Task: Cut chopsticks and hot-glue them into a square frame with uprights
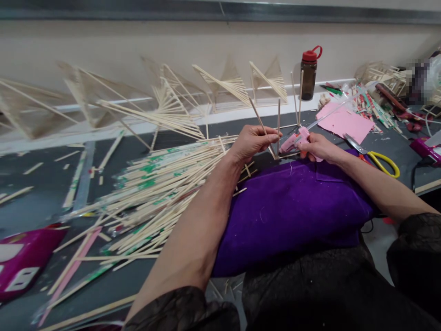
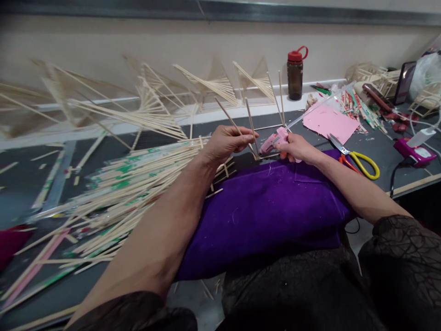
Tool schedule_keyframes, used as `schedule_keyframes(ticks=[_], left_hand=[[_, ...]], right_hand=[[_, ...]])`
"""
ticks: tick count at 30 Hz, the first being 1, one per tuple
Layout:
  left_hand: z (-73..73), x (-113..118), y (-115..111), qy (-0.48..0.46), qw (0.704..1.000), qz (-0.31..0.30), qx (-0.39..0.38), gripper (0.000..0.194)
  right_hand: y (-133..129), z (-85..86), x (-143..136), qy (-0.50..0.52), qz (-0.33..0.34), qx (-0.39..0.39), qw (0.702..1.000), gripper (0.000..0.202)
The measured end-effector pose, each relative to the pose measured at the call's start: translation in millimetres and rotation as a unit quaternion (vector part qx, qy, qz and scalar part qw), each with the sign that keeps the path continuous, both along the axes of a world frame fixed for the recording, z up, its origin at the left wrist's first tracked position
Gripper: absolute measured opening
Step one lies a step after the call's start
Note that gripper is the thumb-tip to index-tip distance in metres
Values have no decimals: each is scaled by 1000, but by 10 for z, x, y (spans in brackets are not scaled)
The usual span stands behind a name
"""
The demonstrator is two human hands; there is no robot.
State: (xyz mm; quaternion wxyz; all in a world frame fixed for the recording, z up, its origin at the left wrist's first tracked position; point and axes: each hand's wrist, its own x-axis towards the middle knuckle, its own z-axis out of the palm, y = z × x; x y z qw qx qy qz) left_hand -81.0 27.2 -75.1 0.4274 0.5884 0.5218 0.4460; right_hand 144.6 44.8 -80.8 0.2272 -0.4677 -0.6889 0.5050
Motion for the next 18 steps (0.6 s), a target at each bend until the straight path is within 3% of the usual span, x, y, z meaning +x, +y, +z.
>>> schedule_keyframes(ticks=[18], left_hand=[[7,10,-7,-21,1000,-10,9,20]], right_hand=[[-26,74,114,-23,8,16,1000,13]])
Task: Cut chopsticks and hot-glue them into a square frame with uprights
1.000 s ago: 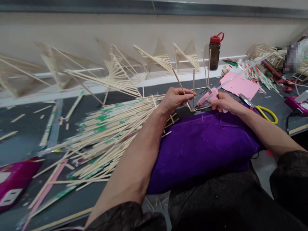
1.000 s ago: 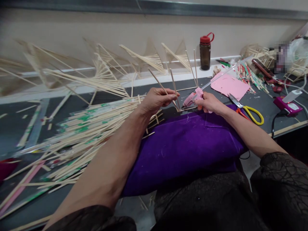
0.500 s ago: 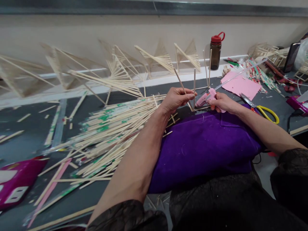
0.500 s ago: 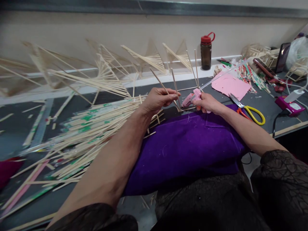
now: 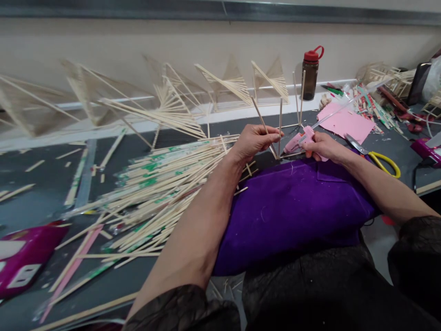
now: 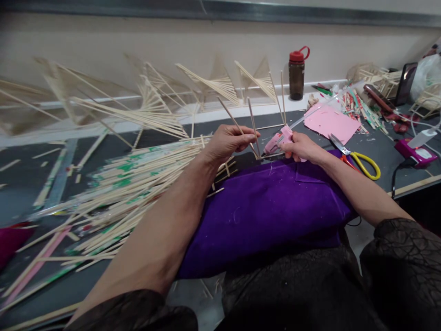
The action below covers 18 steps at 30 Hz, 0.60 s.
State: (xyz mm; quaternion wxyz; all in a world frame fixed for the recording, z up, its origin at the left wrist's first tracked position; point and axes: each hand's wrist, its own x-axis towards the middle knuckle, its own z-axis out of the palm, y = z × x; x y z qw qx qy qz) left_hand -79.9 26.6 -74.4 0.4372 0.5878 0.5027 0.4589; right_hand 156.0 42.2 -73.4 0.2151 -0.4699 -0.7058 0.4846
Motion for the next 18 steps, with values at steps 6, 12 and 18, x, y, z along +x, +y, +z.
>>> schedule_keyframes(ticks=[6,12,18], left_hand=[[-1,-1,-1,16,1000,5,-5,19],[1,-1,-2,16,1000,7,-5,21],[16,19,-14,-5,1000,12,-3,19]], right_hand=[[-39,47,67,6,25,-8,1000,20],[-19,3,73,5,3,6,1000,18],[-49,48,95,33,54,5,998,23]])
